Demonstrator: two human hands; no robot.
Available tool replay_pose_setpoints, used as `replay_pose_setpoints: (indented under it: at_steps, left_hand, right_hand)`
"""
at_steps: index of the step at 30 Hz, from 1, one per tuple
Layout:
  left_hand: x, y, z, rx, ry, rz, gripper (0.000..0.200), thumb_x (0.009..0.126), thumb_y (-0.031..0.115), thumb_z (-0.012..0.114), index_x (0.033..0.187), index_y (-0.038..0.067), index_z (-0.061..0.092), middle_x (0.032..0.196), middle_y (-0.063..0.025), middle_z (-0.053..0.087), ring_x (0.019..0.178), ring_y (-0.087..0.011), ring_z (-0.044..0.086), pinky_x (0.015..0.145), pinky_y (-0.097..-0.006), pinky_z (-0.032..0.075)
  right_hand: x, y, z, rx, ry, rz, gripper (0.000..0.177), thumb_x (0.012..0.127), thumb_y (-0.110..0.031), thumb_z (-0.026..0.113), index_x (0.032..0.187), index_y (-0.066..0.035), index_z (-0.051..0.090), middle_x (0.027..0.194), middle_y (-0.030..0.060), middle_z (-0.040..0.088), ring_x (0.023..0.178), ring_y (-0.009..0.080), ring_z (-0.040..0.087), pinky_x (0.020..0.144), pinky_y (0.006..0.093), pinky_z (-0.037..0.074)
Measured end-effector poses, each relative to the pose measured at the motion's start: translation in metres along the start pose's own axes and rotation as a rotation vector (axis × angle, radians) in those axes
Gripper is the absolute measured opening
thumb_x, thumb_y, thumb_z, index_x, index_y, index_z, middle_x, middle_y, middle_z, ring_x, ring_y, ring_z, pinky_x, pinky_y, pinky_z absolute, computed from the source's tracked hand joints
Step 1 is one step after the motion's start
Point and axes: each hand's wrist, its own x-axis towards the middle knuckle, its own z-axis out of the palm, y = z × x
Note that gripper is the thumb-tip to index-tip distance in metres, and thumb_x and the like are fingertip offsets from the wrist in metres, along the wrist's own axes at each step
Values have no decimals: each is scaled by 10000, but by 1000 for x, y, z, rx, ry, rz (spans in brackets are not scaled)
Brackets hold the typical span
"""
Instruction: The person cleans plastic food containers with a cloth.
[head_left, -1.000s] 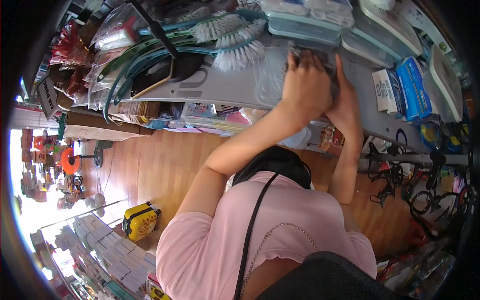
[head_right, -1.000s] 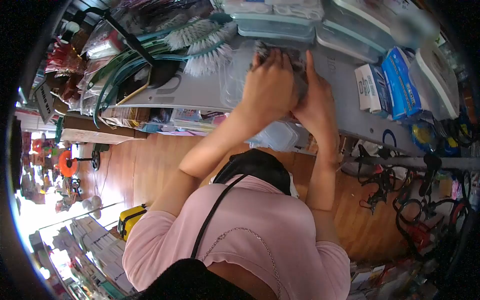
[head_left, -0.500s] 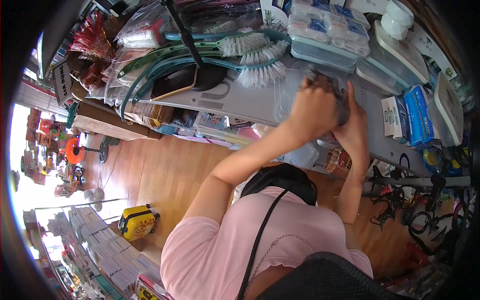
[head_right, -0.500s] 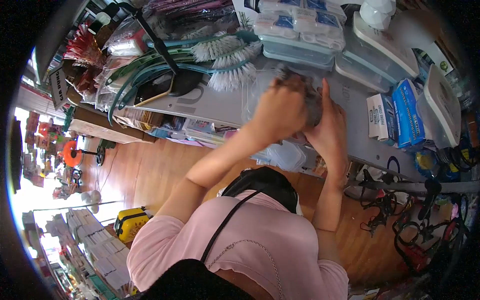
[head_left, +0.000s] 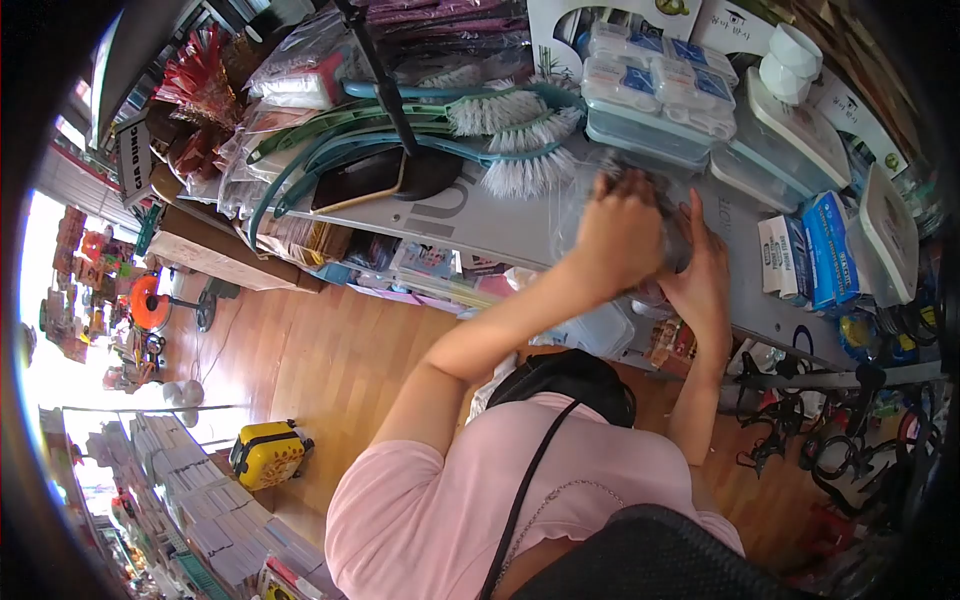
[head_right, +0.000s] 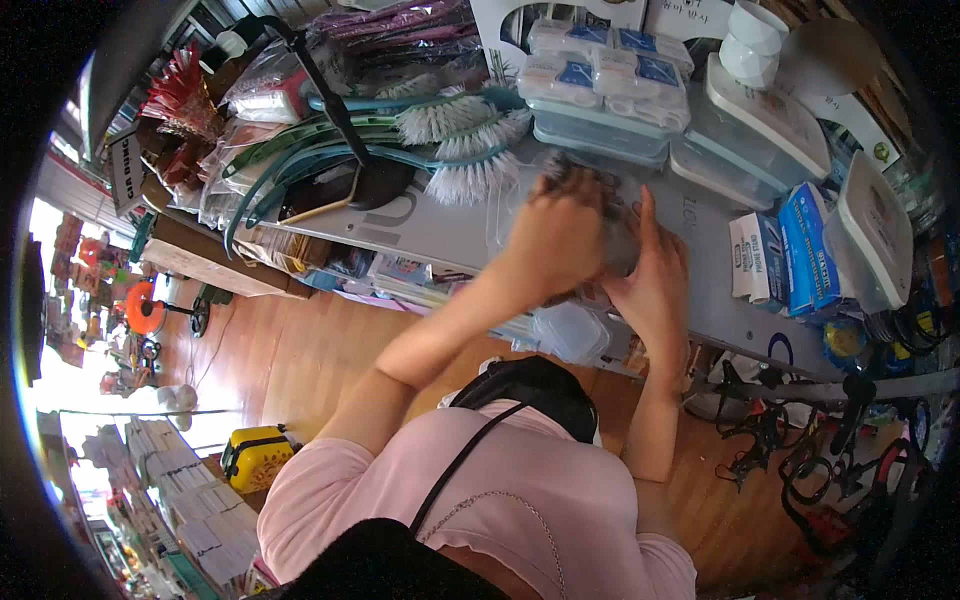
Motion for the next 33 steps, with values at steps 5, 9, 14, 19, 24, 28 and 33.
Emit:
replay_pose_setpoints:
  at_steps: [5,9,14,19,24,28,33]
  left_hand:
    - [-16,7,-4,-87,9,68,461,780,161,538,1161,-95,584,1227,-259,586,1175,-328,564,1029,-466,383]
    - [-43,-24,-41,-292,-18,132,448,782,146,544,1178,-60,590,1247,-204,595,1172,-312,568,1005,-479,410]
    - [-28,-41,-40,-236,-47,3,465,786,148,535,1193,-74,569,1248,-218,589,1167,-338,565,975,-504,435]
    - [2,-2,-3,6,-22,-12,473,801,173,513,1187,-96,563,1242,-273,571,1170,-365,553,1027,-474,388]
    - [-28,-4,-20,-273,-78,96,467,781,133,541,1205,-61,570,1272,-238,564,1208,-327,536,1044,-455,373]
    - [-50,-49,-56,-599,-256,169,470,747,35,510,1206,-29,588,1312,-198,550,1273,-300,489,1081,-429,356]
    - [-68,-89,-78,-726,-201,108,369,767,35,462,1078,-27,652,1237,-193,603,1220,-318,531,1027,-404,421]
  right_hand:
    - [3,-2,-3,7,-141,275,1030,667,-166,811,1494,-67,206,1327,87,576,1228,310,510,1063,425,325]
    - [1,4,2,189,-38,78,1057,649,-175,828,1497,-75,203,1327,74,578,1240,306,503,1077,422,310]
    - [0,5,3,124,-36,82,1092,639,-193,840,1502,-70,182,1324,59,583,1240,311,503,1078,424,313]
    - [0,6,2,212,-49,151,1042,665,-165,815,1499,-71,199,1320,76,583,1225,320,515,1069,432,324]
    - [-1,8,2,169,-52,183,1018,676,-108,784,1507,-86,195,1307,88,592,1225,327,512,1049,430,344]
    - [0,5,1,246,8,73,933,626,-191,850,1410,-86,355,1290,80,602,1229,335,500,1034,425,358]
    - [0,-4,-4,229,32,108,823,562,-299,885,1249,-83,487,1314,68,586,1252,329,481,1043,427,350]
